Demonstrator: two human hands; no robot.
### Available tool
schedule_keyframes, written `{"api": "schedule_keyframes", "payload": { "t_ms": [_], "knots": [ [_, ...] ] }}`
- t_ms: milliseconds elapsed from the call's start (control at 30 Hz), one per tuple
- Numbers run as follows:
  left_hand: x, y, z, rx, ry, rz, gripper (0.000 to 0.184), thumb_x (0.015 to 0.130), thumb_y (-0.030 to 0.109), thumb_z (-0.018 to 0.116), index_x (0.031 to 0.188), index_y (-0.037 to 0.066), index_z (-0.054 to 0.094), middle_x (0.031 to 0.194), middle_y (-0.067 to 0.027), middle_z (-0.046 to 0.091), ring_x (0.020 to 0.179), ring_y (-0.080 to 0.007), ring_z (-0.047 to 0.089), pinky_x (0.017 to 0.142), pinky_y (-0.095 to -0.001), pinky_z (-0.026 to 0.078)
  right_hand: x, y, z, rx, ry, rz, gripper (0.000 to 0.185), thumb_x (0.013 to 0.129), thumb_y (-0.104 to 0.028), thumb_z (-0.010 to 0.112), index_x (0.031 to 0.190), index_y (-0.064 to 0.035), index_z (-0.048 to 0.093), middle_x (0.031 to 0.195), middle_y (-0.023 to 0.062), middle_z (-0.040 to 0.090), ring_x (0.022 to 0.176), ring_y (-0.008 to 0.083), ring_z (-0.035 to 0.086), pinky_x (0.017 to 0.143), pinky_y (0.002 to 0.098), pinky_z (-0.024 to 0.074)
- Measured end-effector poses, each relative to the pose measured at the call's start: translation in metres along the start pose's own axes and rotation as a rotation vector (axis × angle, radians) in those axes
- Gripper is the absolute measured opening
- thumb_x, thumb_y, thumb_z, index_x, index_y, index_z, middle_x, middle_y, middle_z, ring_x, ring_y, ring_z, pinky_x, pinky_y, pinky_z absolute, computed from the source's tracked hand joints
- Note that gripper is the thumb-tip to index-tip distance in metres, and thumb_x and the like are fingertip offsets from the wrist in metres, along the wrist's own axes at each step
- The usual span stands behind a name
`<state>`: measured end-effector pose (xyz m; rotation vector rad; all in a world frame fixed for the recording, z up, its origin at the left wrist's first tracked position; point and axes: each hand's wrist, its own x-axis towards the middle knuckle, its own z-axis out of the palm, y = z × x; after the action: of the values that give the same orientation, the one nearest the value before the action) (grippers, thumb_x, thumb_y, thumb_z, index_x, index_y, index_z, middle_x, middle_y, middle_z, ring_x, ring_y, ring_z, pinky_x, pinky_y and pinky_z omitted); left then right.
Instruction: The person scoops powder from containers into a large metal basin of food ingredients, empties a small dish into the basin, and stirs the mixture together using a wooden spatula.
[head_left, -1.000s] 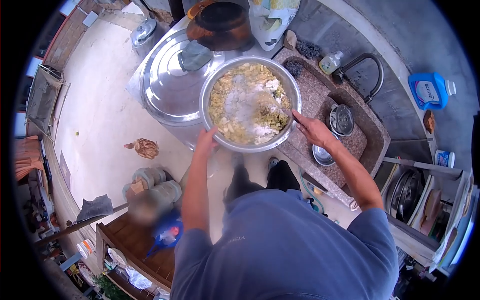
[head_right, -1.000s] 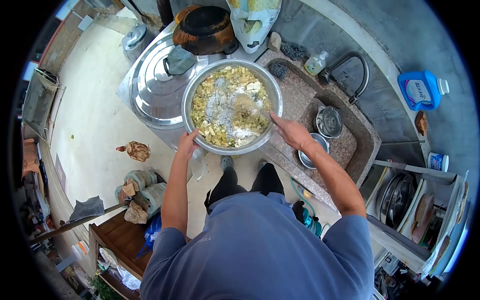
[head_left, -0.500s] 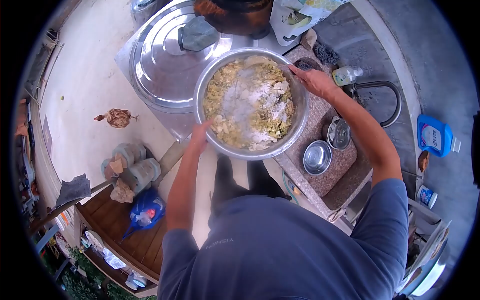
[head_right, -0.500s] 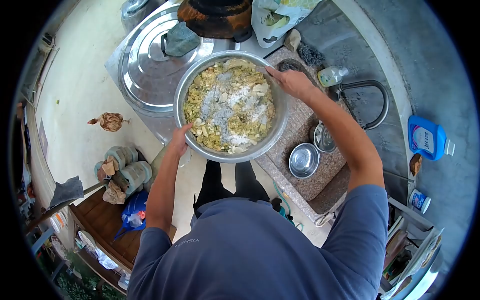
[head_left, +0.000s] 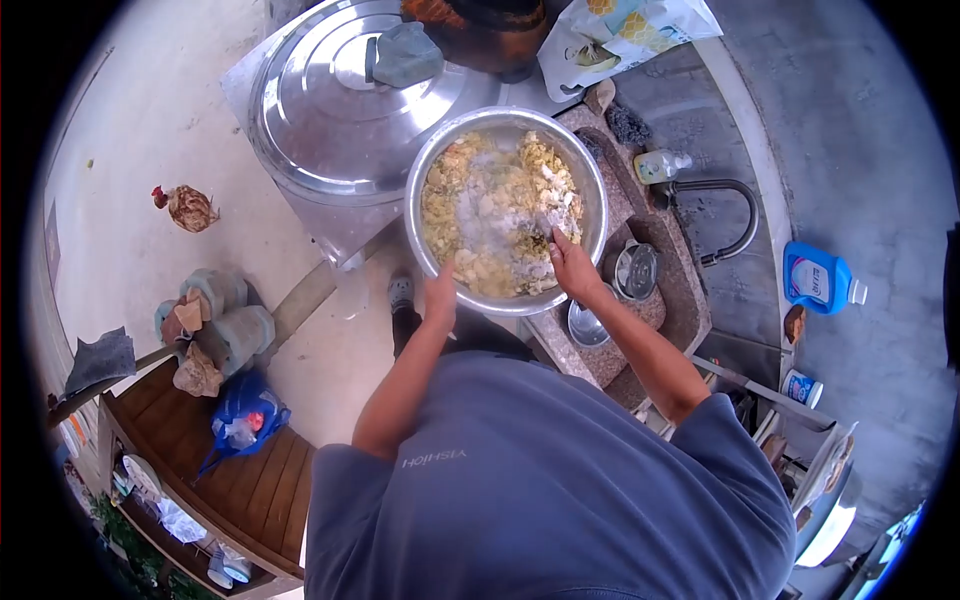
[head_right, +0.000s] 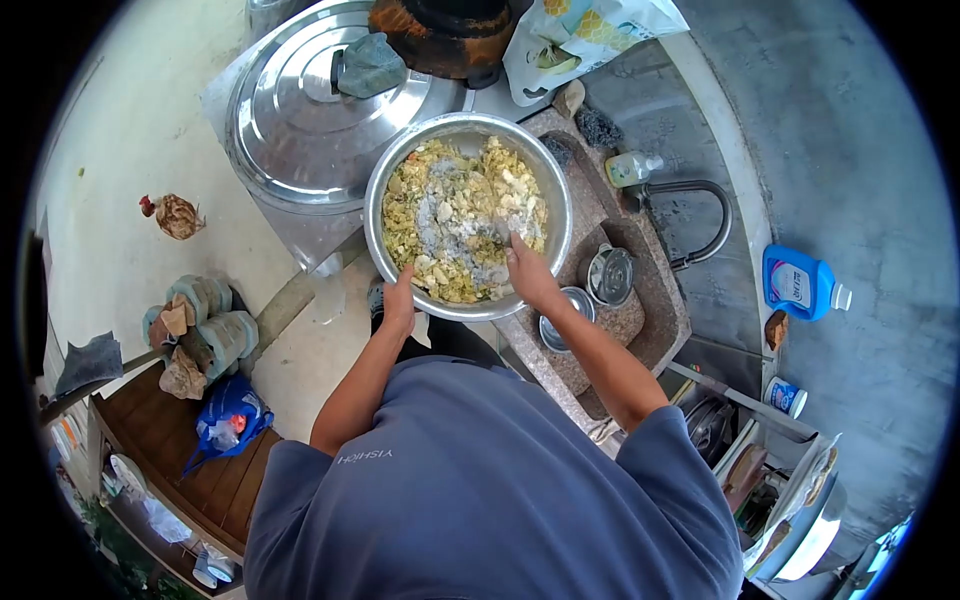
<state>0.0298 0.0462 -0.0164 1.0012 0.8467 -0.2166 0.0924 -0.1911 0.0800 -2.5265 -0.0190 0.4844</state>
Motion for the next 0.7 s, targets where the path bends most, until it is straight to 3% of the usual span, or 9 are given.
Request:
{"api": "schedule_keyframes", "payload": {
  "t_ms": [67,133,167,333,400,433,533,567,700],
  "knots": [
    [-0.004,-0.005,0.003,-0.005,-0.015,0.005,0.047,0.096,0.03,0.059,0.121,-0.009,0.058,0.108,-0.0144,0.065,0.098,-0.0211,0.062,0.085,-0.0341,0.048,-0.015,-0.01,-0.007,-0.057,-0.006,-0.081,0.049,0.1,-0.018,0.047,0.144,0.0004,0.039,0.096,0.0365,0.062,0.092,0.0525,0.06,0.082,0.0545,0.0468],
    [-0.005,-0.005,-0.002,0.003,-0.048,-0.018,0.049,0.097,0.032,0.059,0.122,-0.009,0.058,0.107,-0.0136,0.066,0.098,-0.0209,0.062,0.086,-0.0338,0.048,-0.033,-0.053,-0.027,-0.205,-0.104,0.046,0.048,0.098,-0.015,0.049,0.143,0.0006,0.04,0.091,0.0367,0.062,0.088,0.0527,0.061,0.08,0.0553,0.0469],
    [0.006,-0.019,-0.007,0.007,-0.073,-0.032,0.05,0.097,0.034,0.059,0.123,-0.008,0.059,0.109,-0.0147,0.066,0.099,-0.0212,0.063,0.087,-0.0342,0.048,-0.04,-0.044,-0.027,-0.225,-0.055,-0.085,0.051,0.098,-0.016,0.049,0.146,-0.0027,0.037,0.084,0.0356,0.062,0.082,0.0524,0.061,0.076,0.057,0.0473],
    [-0.002,-0.003,-0.011,0.141,-0.118,0.138,0.049,0.096,0.031,0.06,0.127,-0.007,0.057,0.115,-0.0156,0.066,0.103,-0.0225,0.063,0.09,-0.0339,0.049,-0.027,-0.058,-0.08,-0.388,-0.185,-0.179,0.055,0.098,-0.02,0.048,0.151,-0.0182,0.033,0.079,0.0307,0.065,0.074,0.0484,0.064,0.069,0.0563,0.0503],
    [0.003,-0.009,-0.014,0.112,-0.152,0.129,0.048,0.096,0.029,0.06,0.127,-0.007,0.057,0.117,-0.0146,0.065,0.104,-0.0219,0.062,0.09,-0.0331,0.049,0.009,-0.049,-0.092,-0.553,-0.148,-0.335,0.059,0.096,-0.016,0.05,0.152,-0.0179,0.031,0.082,0.0278,0.066,0.073,0.0455,0.066,0.065,0.0537,0.0519],
    [-0.004,0.006,-0.014,0.11,-0.159,-0.063,0.047,0.095,0.027,0.061,0.127,-0.007,0.057,0.118,-0.0137,0.065,0.105,-0.0208,0.062,0.091,-0.0326,0.048,0.033,-0.039,-0.098,-0.66,-0.129,-0.332,0.061,0.094,-0.014,0.051,0.152,-0.0178,0.031,0.082,0.0265,0.067,0.073,0.0446,0.066,0.064,0.0528,0.0522],
    [0.001,-0.004,-0.014,0.053,-0.197,0.007,0.047,0.094,0.029,0.061,0.124,-0.006,0.056,0.111,-0.0109,0.063,0.1,-0.0193,0.06,0.087,-0.0338,0.046,0.082,-0.022,-0.121,-0.886,-0.142,-0.253,0.065,0.089,-0.009,0.052,0.15,-0.0156,0.03,0.083,0.0245,0.068,0.072,0.043,0.067,0.062,0.0515,0.0526],
    [0.002,-0.009,-0.012,0.016,-0.189,0.155,0.045,0.093,0.029,0.061,0.121,-0.006,0.058,0.109,-0.0105,0.064,0.099,-0.0195,0.06,0.087,-0.0341,0.046,0.084,-0.015,-0.123,-0.904,-0.168,-0.24,0.06,0.091,-0.01,0.051,0.148,-0.0118,0.033,0.085,0.026,0.068,0.073,0.0452,0.066,0.064,0.0538,0.0517],
    [-0.005,-0.002,-0.01,0.052,-0.161,0.134,0.04,0.092,0.025,0.061,0.118,-0.006,0.061,0.11,-0.0107,0.064,0.099,-0.0196,0.059,0.088,-0.0346,0.046,0.031,0.051,-0.093,-0.526,-0.14,-0.079,0.05,0.098,-0.018,0.046,0.145,-0.0047,0.036,0.089,0.032,0.065,0.078,0.0496,0.063,0.073,0.0574,0.0497]
  ]
}}
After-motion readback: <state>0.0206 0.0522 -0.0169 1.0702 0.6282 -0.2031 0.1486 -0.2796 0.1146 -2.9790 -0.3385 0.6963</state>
